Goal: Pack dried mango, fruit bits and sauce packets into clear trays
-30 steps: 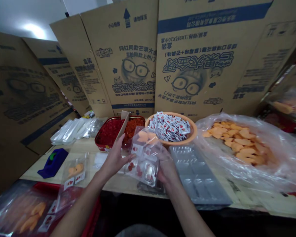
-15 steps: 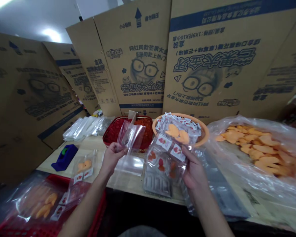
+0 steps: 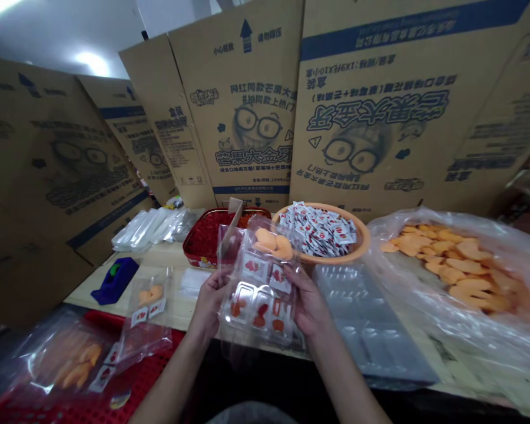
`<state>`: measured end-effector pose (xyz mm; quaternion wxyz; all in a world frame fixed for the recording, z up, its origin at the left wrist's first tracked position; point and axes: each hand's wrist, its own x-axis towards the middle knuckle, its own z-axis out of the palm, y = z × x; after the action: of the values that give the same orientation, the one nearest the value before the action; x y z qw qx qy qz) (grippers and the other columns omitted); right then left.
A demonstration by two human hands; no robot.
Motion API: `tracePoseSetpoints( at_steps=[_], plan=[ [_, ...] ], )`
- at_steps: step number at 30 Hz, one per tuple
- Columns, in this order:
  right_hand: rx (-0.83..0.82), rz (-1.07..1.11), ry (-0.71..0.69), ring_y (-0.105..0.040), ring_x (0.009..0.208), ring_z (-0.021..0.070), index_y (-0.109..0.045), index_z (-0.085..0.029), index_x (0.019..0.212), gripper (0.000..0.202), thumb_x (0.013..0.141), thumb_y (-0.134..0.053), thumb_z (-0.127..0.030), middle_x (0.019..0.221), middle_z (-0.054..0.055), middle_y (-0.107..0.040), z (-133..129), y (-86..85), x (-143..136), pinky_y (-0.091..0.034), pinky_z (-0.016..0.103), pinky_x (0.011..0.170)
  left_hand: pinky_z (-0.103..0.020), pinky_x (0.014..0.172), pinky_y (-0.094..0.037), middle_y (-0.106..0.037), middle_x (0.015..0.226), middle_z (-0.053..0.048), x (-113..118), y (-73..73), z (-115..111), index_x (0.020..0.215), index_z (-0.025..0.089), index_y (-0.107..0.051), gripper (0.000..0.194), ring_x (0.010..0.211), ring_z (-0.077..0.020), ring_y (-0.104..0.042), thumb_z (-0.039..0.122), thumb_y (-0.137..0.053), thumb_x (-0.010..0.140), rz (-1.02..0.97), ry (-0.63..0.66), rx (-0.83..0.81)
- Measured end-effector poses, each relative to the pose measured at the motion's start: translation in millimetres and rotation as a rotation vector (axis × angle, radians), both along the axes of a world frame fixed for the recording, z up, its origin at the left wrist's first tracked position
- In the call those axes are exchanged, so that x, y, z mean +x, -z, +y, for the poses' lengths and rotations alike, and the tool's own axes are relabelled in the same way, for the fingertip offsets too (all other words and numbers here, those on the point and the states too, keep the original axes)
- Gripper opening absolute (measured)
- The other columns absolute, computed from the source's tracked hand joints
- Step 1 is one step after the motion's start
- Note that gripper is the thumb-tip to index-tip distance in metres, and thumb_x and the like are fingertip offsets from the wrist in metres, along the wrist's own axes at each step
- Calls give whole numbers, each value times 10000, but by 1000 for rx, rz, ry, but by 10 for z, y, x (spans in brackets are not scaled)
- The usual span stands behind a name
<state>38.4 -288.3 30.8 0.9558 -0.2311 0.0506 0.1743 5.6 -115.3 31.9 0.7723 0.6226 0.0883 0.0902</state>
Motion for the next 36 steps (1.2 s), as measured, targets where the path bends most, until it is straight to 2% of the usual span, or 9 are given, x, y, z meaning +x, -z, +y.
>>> tracePoseSetpoints(
  at_steps=[7, 10, 14, 19, 22, 25, 29, 32, 36],
  plan=[
    [-56, 25, -17, -638, 647, 171, -608, -172, 773, 263, 549, -714, -84, 777, 2, -673, -131, -9, -7, -553, 310, 619, -209, 595, -399, -615, 676, -23, -90, -19, 162, 788, 117, -574, 288, 612, -104, -572, 351, -689, 665, 49, 62, -166],
    [-60, -13, -73, -646, 715, 195, -618, -179, 832, 295, 564, -716, -103, 837, 23, -675, -146, -15, -42, -546, 355, 691, -209, 600, -395, -623, 689, -29, -112, -91, 202, 859, 121, -595, 322, 621, -108, -582, 385, -669, 691, 55, 79, -93],
    [-116, -57, -85, -645, 714, 190, -620, -181, 942, 376, 584, -704, -104, 868, 38, -674, -166, -3, -94, -538, 342, 710, -207, 595, -382, -633, 686, -55, -156, -134, 259, 768, 98, -597, 318, 613, -111, -578, 399, -666, 693, 18, 44, 66],
    [-149, -50, -23, -638, 681, 166, -627, -191, 906, 336, 590, -709, -109, 867, 10, -677, -201, 81, -123, -545, 293, 626, -211, 618, -388, -612, 621, -30, -255, -109, 274, 700, 99, -571, 318, 592, -100, -558, 377, -712, 638, -15, -32, 108],
    [-111, -26, 74, -640, 681, 164, -631, -191, 866, 265, 614, -690, -133, 831, 2, -679, -280, 96, -68, -550, 313, 687, -196, 619, -383, -589, 594, -5, -315, -106, 277, 672, 100, -556, 309, 582, -77, -532, 330, -748, 593, -54, -78, 144],
    [-90, -53, 198, -645, 698, 175, -633, -184, 865, 196, 672, -636, -155, 790, 10, -678, -399, -4, 8, -543, 336, 750, -187, 629, -381, -580, 616, 12, -378, -111, 293, 672, 105, -544, 310, 592, -64, -520, 292, -766, 564, -87, -100, 171],
    [-44, 5, 309, -645, 707, 161, -633, -176, 938, 210, 756, -531, -148, 836, 26, -678, -498, -272, 21, -539, 331, 768, -234, 674, -415, -608, 663, -4, -480, -110, 272, 919, 128, -569, 390, 654, -118, -582, 339, -721, 628, -87, -10, 186],
    [-18, 13, 293, -645, 778, 173, -621, -181, 1024, 279, 780, -491, -145, 934, 37, -667, -493, -410, -35, -531, 350, 787, -247, 665, -418, -629, 672, -44, -529, -111, 210, 950, 107, -576, 369, 663, -146, -605, 396, -628, 726, -59, 24, 223],
    [-26, 76, 235, -646, 777, 181, -624, -167, 1036, 285, 793, -477, -155, 928, 55, -668, -451, -381, -78, -538, 349, 760, -234, 655, -412, -650, 716, -88, -489, -101, 150, 821, 90, -584, 349, 680, -142, -608, 435, -541, 792, -38, -8, 217]
  ],
)
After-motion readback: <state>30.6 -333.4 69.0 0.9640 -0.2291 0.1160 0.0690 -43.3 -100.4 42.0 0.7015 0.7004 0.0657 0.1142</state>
